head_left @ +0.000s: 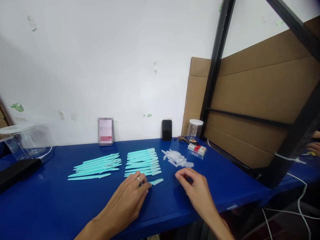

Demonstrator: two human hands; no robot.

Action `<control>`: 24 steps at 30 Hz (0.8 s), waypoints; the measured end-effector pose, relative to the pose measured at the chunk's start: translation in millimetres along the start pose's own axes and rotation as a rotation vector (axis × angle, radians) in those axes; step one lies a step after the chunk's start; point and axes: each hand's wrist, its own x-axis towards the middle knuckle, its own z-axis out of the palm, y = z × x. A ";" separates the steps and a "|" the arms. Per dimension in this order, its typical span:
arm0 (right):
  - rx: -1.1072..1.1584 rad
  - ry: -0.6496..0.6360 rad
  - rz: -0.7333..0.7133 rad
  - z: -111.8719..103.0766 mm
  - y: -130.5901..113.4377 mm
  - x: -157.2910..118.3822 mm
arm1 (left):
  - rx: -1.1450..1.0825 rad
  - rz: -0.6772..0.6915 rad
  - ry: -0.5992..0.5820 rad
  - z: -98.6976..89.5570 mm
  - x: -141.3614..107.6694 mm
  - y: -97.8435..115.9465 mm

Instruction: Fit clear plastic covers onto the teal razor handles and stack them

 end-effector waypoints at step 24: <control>-0.724 0.031 0.049 -33.7 46.8 16.6 | 0.069 -0.066 0.051 9.3 0.1 -4.7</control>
